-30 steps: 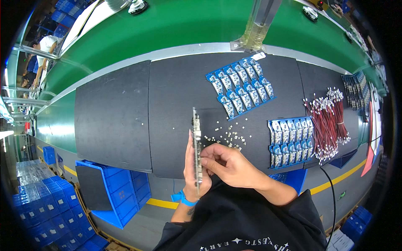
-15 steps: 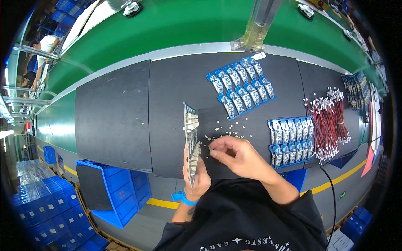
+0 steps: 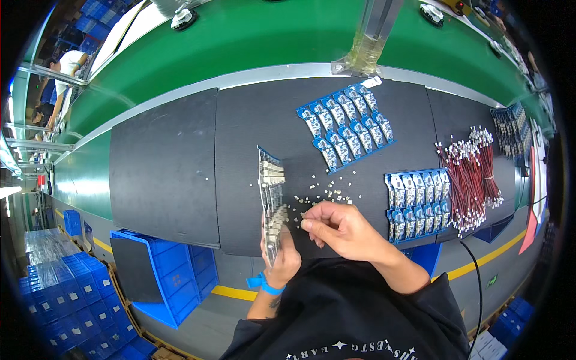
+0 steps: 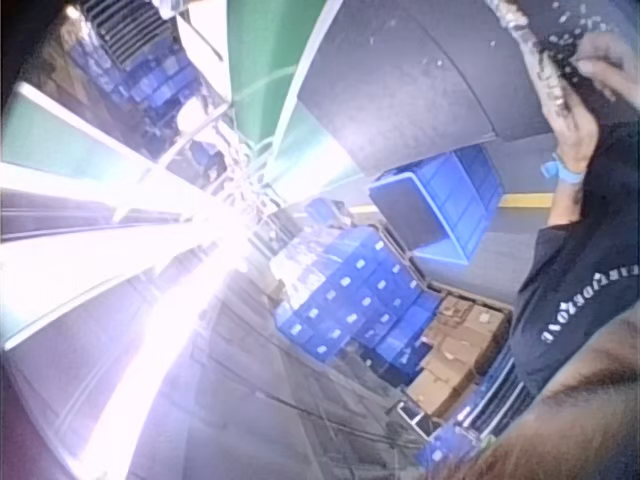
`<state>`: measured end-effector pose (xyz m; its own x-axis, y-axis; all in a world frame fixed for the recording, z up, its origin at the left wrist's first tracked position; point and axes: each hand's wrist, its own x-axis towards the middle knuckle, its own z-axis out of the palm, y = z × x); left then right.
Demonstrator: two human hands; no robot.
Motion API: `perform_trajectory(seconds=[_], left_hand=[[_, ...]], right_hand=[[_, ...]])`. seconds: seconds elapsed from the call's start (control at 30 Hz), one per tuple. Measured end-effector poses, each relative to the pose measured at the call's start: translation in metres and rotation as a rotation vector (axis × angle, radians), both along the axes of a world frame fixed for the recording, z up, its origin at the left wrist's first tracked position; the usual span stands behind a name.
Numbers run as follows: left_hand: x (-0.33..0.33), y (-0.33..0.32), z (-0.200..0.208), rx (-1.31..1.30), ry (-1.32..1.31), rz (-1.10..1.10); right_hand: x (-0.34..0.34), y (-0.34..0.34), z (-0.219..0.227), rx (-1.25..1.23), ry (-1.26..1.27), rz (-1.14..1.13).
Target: The person assembles electronic components and wiring harnesses onto LED circuit boards by hand.
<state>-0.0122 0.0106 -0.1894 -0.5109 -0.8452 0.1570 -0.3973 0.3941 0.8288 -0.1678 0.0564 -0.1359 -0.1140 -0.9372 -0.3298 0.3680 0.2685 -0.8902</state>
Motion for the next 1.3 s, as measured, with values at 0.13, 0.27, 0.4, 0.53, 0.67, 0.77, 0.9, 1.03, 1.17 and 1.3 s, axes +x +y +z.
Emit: perform_trajectory(seconds=[0.13,0.27,0.4,0.53,0.67,0.77,0.9,1.03,1.17,1.3], left_hand=[[-0.001,-0.005,0.007,0.242,0.175,0.016],[0.009,-0.001,-0.007,0.196,0.112,-0.007],[0.007,0.004,-0.010,0.142,0.172,0.037],[0.004,0.010,-0.013,0.097,0.230,0.084],[0.007,0.016,-0.016,0.050,0.290,0.137],[0.029,0.017,-0.063,0.127,0.390,0.220],[-0.019,-0.008,0.004,0.256,0.701,0.435],[-0.020,-0.008,0.017,0.355,0.884,0.335],[-0.017,-0.005,0.020,0.372,0.876,0.276],[-0.011,0.005,0.014,0.278,0.721,0.295]], right_hand=[[0.004,-0.002,0.009,-0.055,0.272,-0.099],[0.011,-0.003,0.032,-0.217,-0.096,-0.097],[0.015,-0.005,0.041,-0.137,-0.095,0.026],[0.033,-0.002,0.036,-0.155,-0.014,0.008],[0.031,0.000,0.044,-0.162,0.083,0.000],[0.024,0.001,0.047,-0.132,0.070,-0.001],[0.012,0.002,0.021,0.056,-0.001,-0.111],[0.005,-0.007,-0.006,0.065,0.378,-0.117],[0.008,-0.014,-0.008,-0.152,0.509,-0.360],[0.010,-0.021,0.001,-0.216,0.427,-0.439]])
